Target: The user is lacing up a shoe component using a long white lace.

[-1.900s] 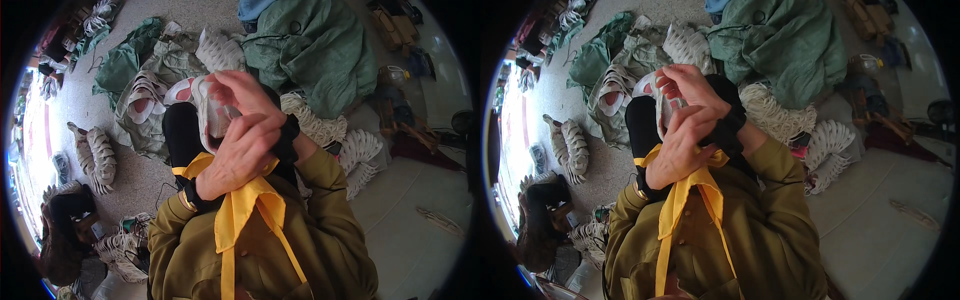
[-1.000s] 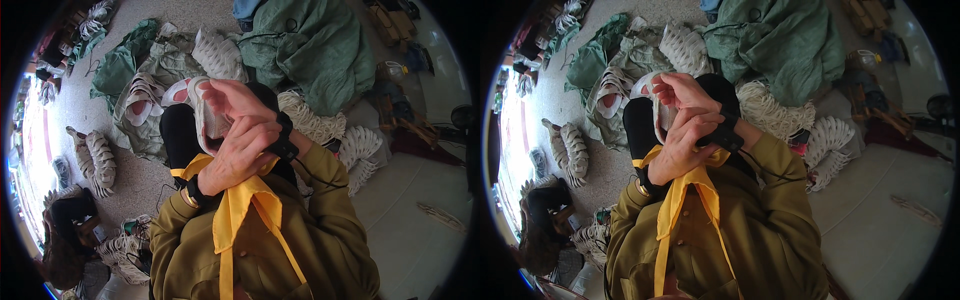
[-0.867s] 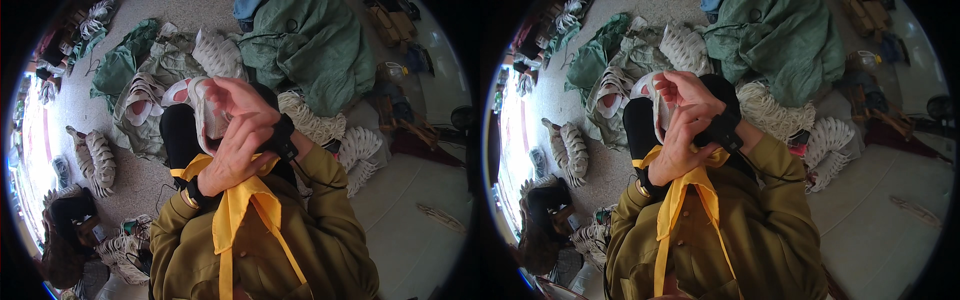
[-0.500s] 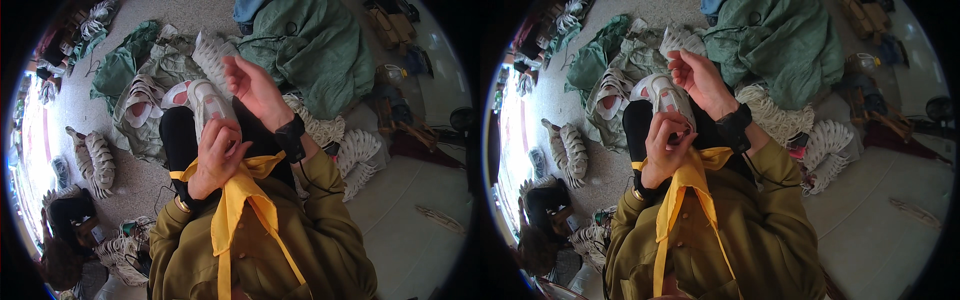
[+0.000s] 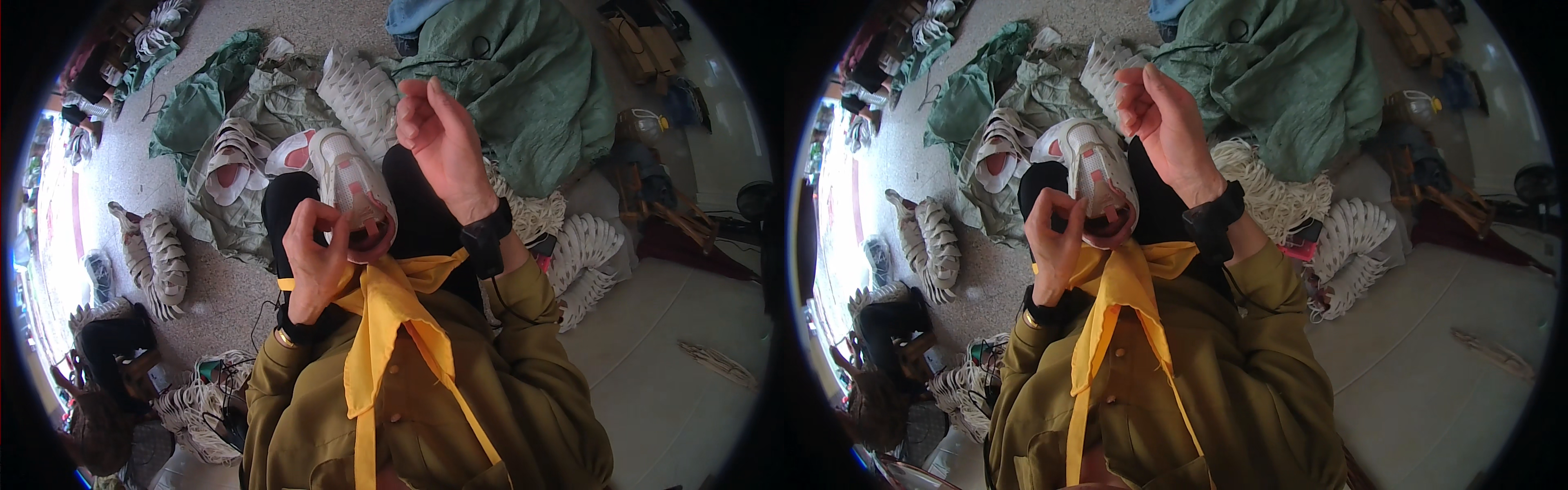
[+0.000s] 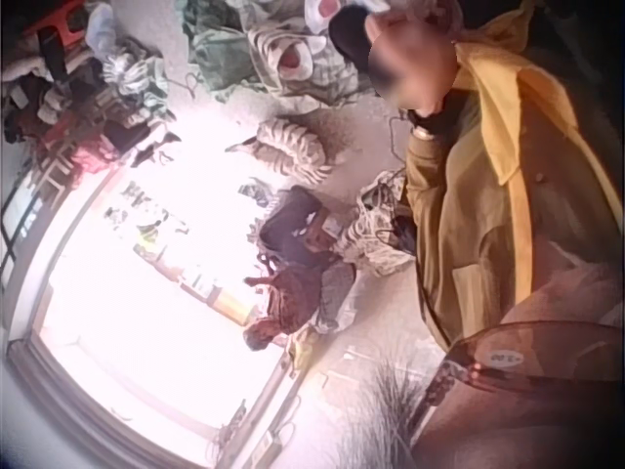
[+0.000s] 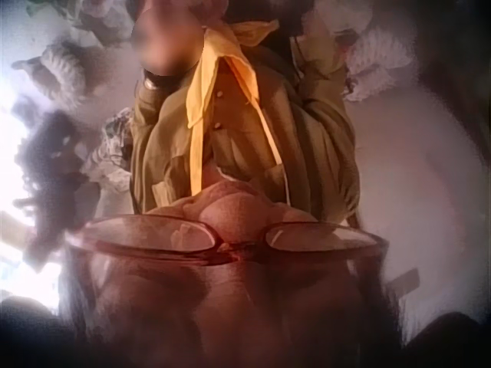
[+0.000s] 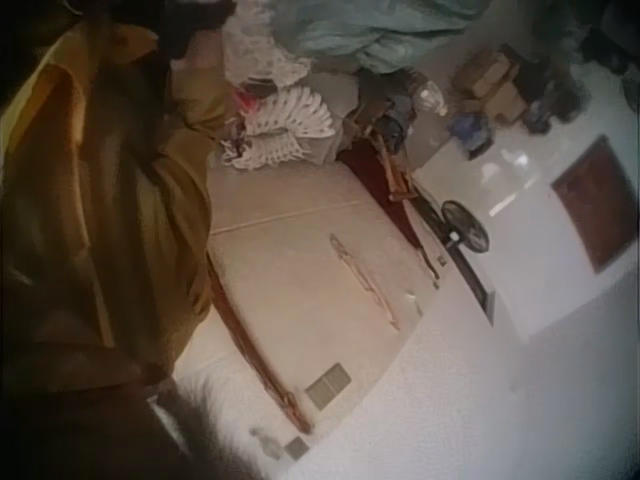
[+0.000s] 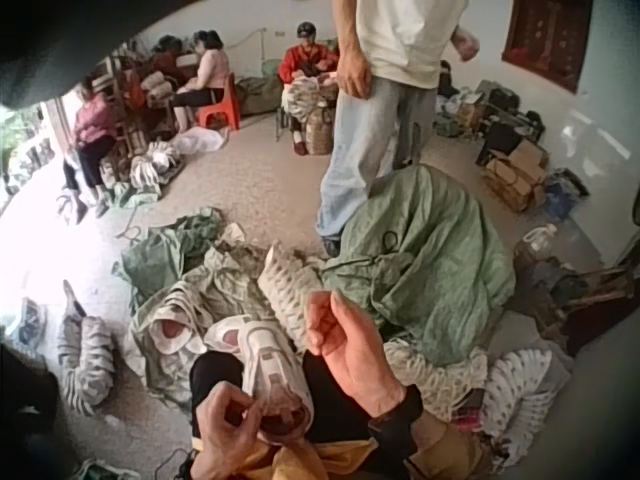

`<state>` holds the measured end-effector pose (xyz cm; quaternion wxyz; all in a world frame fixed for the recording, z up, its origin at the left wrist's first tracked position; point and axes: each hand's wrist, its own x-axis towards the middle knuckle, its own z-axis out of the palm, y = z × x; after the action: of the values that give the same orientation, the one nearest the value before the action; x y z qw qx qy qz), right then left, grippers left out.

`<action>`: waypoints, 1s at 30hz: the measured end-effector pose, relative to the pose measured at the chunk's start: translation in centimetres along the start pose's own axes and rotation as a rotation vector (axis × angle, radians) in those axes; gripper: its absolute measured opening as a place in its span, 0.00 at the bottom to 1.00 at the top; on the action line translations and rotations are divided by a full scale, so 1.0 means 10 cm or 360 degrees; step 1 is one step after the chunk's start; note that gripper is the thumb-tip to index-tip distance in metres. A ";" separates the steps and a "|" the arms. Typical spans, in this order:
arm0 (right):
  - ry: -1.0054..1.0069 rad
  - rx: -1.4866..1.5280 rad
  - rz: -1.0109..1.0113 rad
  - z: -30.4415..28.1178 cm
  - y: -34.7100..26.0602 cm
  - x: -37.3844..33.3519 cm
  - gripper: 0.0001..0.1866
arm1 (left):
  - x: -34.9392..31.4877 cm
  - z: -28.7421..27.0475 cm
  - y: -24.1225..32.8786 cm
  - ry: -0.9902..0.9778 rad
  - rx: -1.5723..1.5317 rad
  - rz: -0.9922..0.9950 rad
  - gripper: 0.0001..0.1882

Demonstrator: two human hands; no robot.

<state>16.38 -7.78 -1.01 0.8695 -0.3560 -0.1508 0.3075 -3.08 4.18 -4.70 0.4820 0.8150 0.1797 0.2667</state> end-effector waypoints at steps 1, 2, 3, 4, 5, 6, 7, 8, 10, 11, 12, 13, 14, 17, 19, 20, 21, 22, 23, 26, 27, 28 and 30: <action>0.0037 -0.0066 -0.0068 0.03 -0.02 -0.01 0.20 | -0.01 0.00 -0.05 0.0020 -0.0031 -0.0060 0.10; 0.0074 -0.0133 -0.0136 0.04 -0.03 -0.02 0.20 | -0.01 -0.02 -0.07 0.0000 -0.0068 -0.0125 0.10; 0.0124 -0.0202 -0.0208 0.03 -0.03 -0.03 0.21 | -0.01 -0.04 -0.08 -0.0015 -0.0101 -0.0186 0.10; 0.0174 -0.0270 -0.0279 0.02 -0.03 -0.04 0.21 | -0.01 -0.06 -0.10 -0.0029 -0.0134 -0.0247 0.10; 0.0224 -0.0339 -0.0351 0.01 -0.03 -0.04 0.21 | -0.01 -0.06 -0.13 -0.0032 -0.0159 -0.0267 0.10; 0.0249 -0.0379 -0.0346 0.00 -0.03 -0.05 0.21 | -0.01 -0.05 -0.16 -0.0038 -0.0190 -0.0290 0.10; 0.0275 -0.0419 -0.0341 -0.02 -0.02 -0.05 0.22 | -0.01 -0.05 -0.18 -0.0045 -0.0222 -0.0313 0.10; 0.0302 -0.0460 -0.0336 -0.04 -0.01 -0.06 0.22 | -0.01 -0.06 -0.18 -0.0064 -0.0250 -0.0344 0.10; 0.0323 -0.0372 -0.0172 -0.08 0.02 -0.06 0.22 | -0.01 -0.07 -0.18 -0.0104 -0.0301 -0.0406 0.10; 0.0333 -0.0329 -0.0090 -0.10 0.04 -0.06 0.21 | -0.01 -0.07 -0.21 -0.0128 -0.0384 -0.0475 0.10; 0.0312 -0.0475 -0.0099 -0.11 0.08 -0.07 0.21 | -0.01 -0.07 -0.25 -0.0147 -0.0464 -0.0544 0.10; 0.0290 -0.0622 -0.0108 -0.13 0.11 -0.08 0.21 | -0.01 -0.06 -0.28 -0.0166 -0.0545 -0.0613 0.10; 0.0267 -0.0769 -0.0115 -0.13 0.13 -0.09 0.21 | 0.00 -0.06 -0.28 -0.0164 -0.0630 -0.0633 0.10; 0.0239 -0.0871 -0.0047 -0.17 0.18 -0.11 0.20 | 0.02 -0.07 -0.30 -0.0157 -0.0864 -0.0725 0.09; 0.0276 -0.0851 0.0042 -0.22 0.25 -0.11 0.18 | 0.05 -0.12 -0.35 -0.0147 -0.0962 -0.0818 0.09; 0.0296 -0.0878 0.0064 -0.26 0.26 -0.11 0.18 | 0.06 -0.12 -0.41 -0.0150 -0.1061 -0.0842 0.09; 0.0331 -0.0870 0.0105 -0.31 0.26 -0.13 0.17 | 0.11 -0.10 -0.45 -0.0152 -0.1176 -0.0896 0.09; 0.0346 -0.0880 0.0142 -0.35 0.26 -0.16 0.17 | 0.16 -0.11 -0.48 -0.0137 -0.1287 -0.0944 0.09; 0.0326 -0.0889 0.0132 -0.40 0.28 -0.19 0.17 | 0.21 -0.13 -0.47 -0.0114 -0.1390 -0.1038 0.10; 0.0311 -0.1031 0.0199 -0.43 0.32 -0.30 0.17 | 0.28 -0.10 -0.64 -0.0125 -0.1750 -0.1094 0.10; 0.0285 -0.1074 0.0235 -0.44 0.34 -0.33 0.17 | 0.31 -0.09 -0.60 -0.0085 -0.1858 -0.1106 0.10; 0.0269 -0.1121 0.0265 -0.46 0.36 -0.36 0.17 | 0.33 -0.08 -0.58 -0.0061 -0.1915 -0.1147 0.09; 0.0195 -0.1222 0.0296 -0.47 0.44 -0.40 0.17 | 0.36 -0.04 -0.63 -0.0074 -0.1823 -0.1084 0.08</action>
<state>13.72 -10.41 -7.64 0.6490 -0.6849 -0.1697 0.2843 -0.65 9.39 -9.18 0.8998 0.3335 0.2467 0.1351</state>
